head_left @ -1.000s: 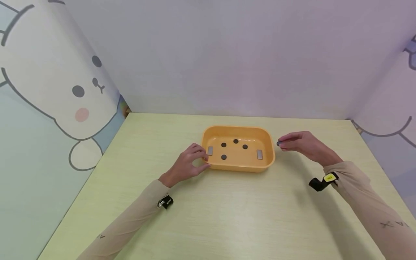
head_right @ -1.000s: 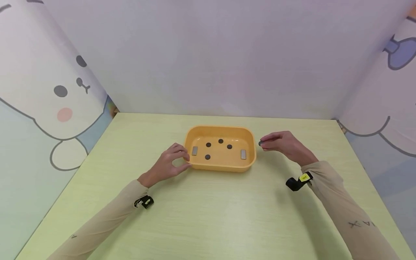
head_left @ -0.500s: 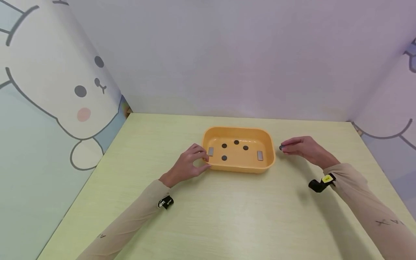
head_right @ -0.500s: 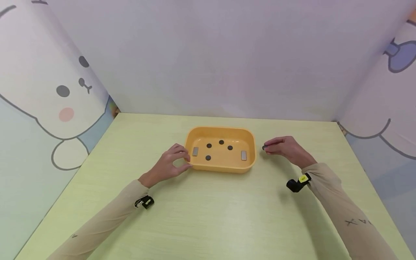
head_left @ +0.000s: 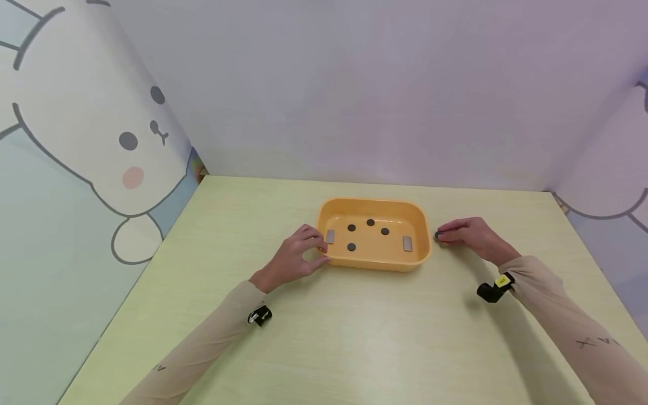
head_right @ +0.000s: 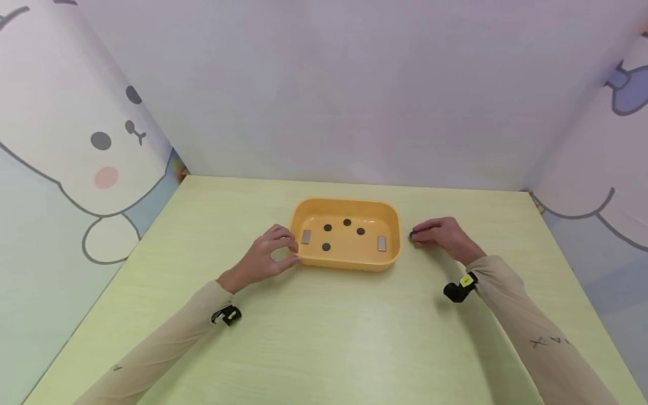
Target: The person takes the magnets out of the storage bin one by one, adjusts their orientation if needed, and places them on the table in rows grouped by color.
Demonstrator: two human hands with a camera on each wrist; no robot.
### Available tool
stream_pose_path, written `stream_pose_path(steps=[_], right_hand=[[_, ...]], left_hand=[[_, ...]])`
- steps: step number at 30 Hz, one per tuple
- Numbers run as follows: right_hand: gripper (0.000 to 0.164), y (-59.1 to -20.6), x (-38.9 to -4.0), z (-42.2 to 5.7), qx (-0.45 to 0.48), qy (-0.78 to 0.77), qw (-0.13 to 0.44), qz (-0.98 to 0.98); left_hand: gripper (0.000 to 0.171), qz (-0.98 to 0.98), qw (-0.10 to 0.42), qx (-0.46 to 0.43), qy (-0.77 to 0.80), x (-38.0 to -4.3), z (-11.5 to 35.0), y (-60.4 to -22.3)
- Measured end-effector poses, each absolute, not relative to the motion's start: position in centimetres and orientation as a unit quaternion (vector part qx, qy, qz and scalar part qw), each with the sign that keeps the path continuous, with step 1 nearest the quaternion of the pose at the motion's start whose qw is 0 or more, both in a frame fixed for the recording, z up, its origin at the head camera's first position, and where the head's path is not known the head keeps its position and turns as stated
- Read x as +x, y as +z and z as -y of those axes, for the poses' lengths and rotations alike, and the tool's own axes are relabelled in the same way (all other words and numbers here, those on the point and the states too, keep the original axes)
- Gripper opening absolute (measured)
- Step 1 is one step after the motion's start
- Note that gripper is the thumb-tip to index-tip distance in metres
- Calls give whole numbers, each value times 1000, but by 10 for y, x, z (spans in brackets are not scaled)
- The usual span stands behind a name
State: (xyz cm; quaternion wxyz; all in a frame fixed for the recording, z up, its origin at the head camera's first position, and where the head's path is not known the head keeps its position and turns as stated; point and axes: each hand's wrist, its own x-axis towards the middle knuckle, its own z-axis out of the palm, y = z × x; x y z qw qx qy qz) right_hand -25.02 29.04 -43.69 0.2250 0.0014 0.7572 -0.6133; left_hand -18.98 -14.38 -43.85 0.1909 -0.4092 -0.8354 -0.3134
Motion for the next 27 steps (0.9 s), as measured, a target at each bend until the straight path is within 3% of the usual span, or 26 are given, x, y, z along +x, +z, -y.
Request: stream_pose_path(steps=[14, 27], right_hand=[[47, -439, -253, -285, -5, -525, 170, -834], [30, -435, -253, -275, -24, -403, 104, -909]], left_hand=[[17, 839, 183, -411, -306, -192, 145, -440], [18, 843, 182, -403, -306, -190, 145, -439]])
